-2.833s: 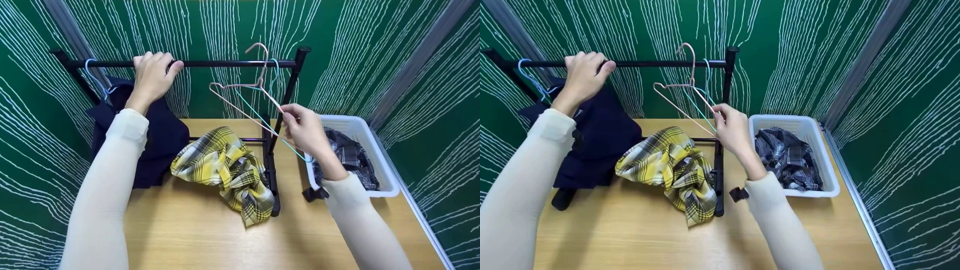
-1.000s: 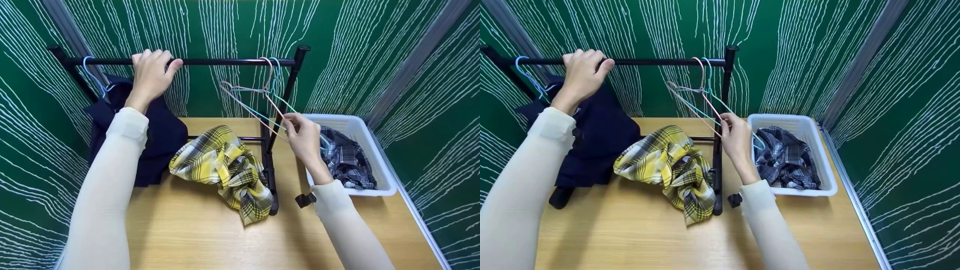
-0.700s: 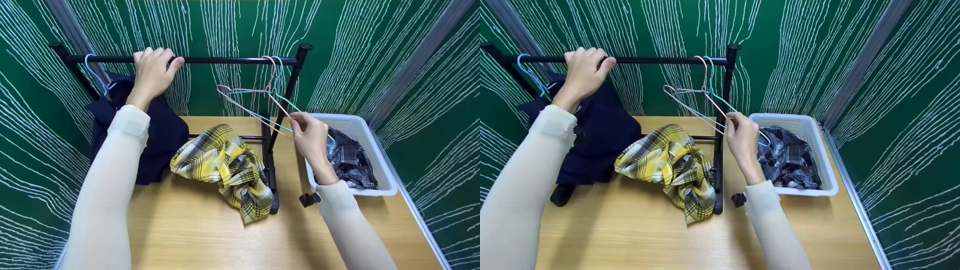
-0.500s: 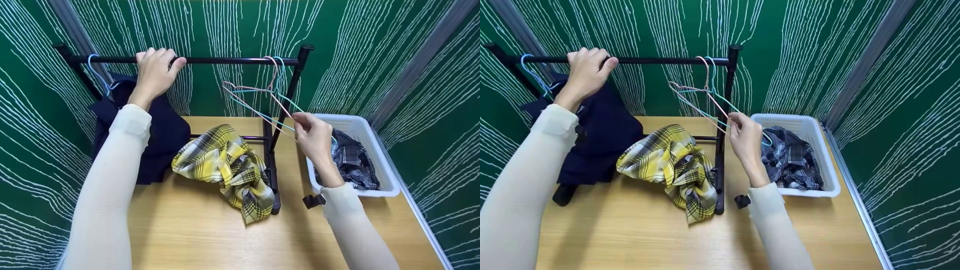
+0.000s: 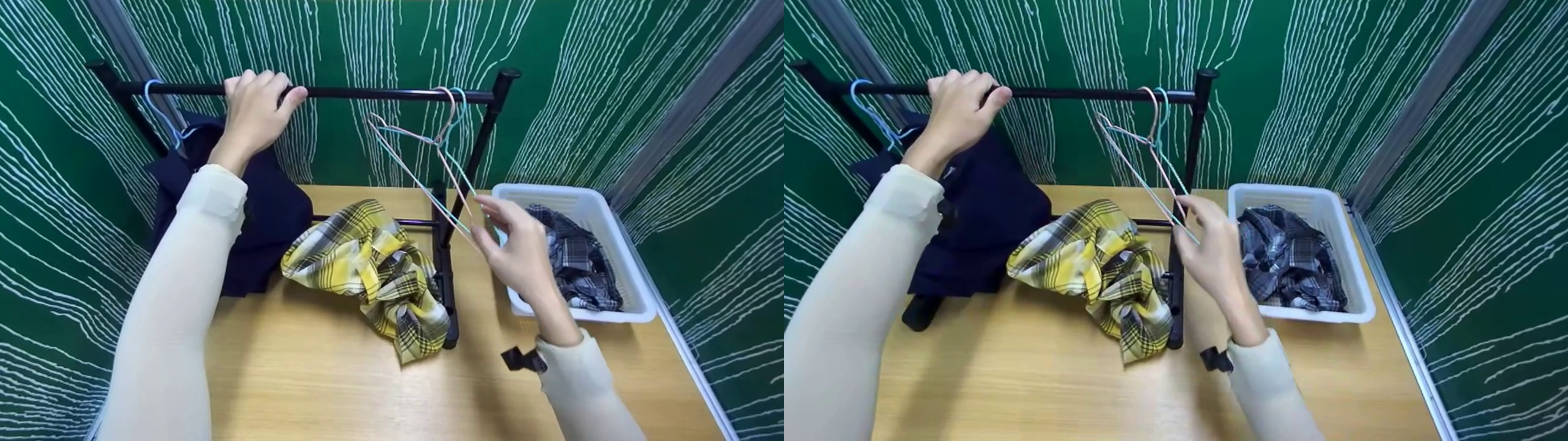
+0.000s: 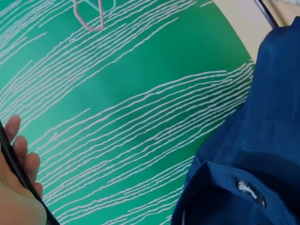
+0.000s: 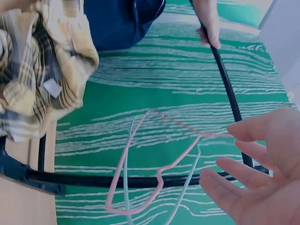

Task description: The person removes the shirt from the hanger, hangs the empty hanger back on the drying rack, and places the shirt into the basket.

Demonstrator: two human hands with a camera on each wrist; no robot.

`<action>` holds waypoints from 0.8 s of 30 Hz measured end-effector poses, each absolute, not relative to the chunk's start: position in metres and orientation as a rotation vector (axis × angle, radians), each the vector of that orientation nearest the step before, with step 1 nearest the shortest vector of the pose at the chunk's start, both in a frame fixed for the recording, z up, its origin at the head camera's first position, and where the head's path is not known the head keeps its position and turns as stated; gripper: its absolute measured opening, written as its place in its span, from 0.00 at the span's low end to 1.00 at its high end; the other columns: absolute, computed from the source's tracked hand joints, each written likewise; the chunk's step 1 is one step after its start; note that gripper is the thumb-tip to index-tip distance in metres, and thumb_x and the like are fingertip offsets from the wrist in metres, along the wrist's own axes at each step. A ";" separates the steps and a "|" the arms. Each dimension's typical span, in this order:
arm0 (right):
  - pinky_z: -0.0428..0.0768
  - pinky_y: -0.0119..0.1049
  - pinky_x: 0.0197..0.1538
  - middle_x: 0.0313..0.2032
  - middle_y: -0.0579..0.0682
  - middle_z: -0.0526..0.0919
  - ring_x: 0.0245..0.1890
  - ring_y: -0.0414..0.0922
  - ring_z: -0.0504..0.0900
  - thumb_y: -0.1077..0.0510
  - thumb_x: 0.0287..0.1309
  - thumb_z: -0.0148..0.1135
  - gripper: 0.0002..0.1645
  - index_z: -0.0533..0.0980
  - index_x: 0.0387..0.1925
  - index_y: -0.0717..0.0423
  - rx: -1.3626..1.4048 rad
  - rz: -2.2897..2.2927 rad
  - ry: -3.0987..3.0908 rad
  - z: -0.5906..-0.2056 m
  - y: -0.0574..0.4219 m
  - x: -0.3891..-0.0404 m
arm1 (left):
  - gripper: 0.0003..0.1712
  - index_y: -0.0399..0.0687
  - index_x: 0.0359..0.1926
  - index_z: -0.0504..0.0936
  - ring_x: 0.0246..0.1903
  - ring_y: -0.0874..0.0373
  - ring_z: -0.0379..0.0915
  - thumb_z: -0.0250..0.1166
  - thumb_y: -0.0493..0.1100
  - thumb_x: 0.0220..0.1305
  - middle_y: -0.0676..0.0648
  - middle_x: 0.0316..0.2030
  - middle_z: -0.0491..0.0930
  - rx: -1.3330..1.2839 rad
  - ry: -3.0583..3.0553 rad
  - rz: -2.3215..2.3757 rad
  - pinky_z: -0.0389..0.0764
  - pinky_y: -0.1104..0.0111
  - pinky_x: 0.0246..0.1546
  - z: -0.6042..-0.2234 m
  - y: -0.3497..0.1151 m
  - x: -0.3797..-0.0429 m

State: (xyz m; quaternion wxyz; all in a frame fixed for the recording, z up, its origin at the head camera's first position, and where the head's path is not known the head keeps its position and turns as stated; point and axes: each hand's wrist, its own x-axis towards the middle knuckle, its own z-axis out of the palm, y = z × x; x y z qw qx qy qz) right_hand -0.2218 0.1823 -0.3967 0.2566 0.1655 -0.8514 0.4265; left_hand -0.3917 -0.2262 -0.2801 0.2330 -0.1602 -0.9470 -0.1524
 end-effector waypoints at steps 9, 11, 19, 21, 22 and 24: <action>0.79 0.34 0.66 0.65 0.58 0.81 0.64 0.55 0.82 0.73 0.58 0.72 0.37 0.76 0.69 0.60 0.558 1.459 -2.349 -0.421 0.166 -0.195 | 0.26 0.55 0.70 0.77 0.63 0.45 0.58 0.55 0.60 0.81 0.44 0.61 0.74 -0.505 -2.464 -0.627 0.50 0.55 0.72 -0.286 -0.235 -0.384; 0.78 0.34 0.66 0.67 0.56 0.80 0.65 0.54 0.81 0.73 0.59 0.73 0.38 0.75 0.70 0.59 0.578 1.493 -2.337 -0.429 0.163 -0.194 | 0.26 0.59 0.72 0.76 0.64 0.47 0.56 0.58 0.59 0.79 0.45 0.62 0.72 -0.480 -2.374 -0.652 0.52 0.57 0.69 -0.291 -0.236 -0.378; 0.76 0.49 0.70 0.77 0.55 0.69 0.73 0.55 0.73 0.70 0.60 0.74 0.42 0.72 0.74 0.56 0.658 1.531 -2.347 -0.470 0.155 -0.189 | 0.10 0.45 0.50 0.87 0.48 0.43 0.70 0.67 0.40 0.71 0.43 0.47 0.84 -0.611 -2.046 -0.721 0.65 0.55 0.57 -0.337 -0.226 -0.355; 0.75 0.54 0.71 0.79 0.55 0.65 0.75 0.56 0.69 0.68 0.59 0.75 0.44 0.71 0.75 0.54 0.641 1.510 -2.380 -0.481 0.155 -0.187 | 0.11 0.43 0.50 0.87 0.46 0.43 0.72 0.69 0.40 0.69 0.42 0.46 0.85 -0.690 -2.122 -0.743 0.67 0.53 0.57 -0.356 -0.224 -0.352; 0.75 0.56 0.71 0.79 0.55 0.64 0.76 0.57 0.68 0.68 0.59 0.76 0.45 0.70 0.76 0.53 0.631 1.497 -2.398 -0.486 0.155 -0.187 | 0.13 0.43 0.52 0.86 0.48 0.43 0.73 0.70 0.42 0.69 0.42 0.47 0.85 -0.713 -2.192 -0.755 0.68 0.51 0.58 -0.367 -0.223 -0.349; 0.73 0.59 0.71 0.80 0.57 0.62 0.77 0.60 0.65 0.67 0.58 0.77 0.48 0.69 0.77 0.49 0.604 1.475 -2.430 -0.496 0.154 -0.186 | 0.23 0.48 0.61 0.83 0.56 0.43 0.72 0.72 0.49 0.69 0.42 0.56 0.82 -0.721 -2.375 -0.782 0.68 0.48 0.64 -0.388 -0.224 -0.344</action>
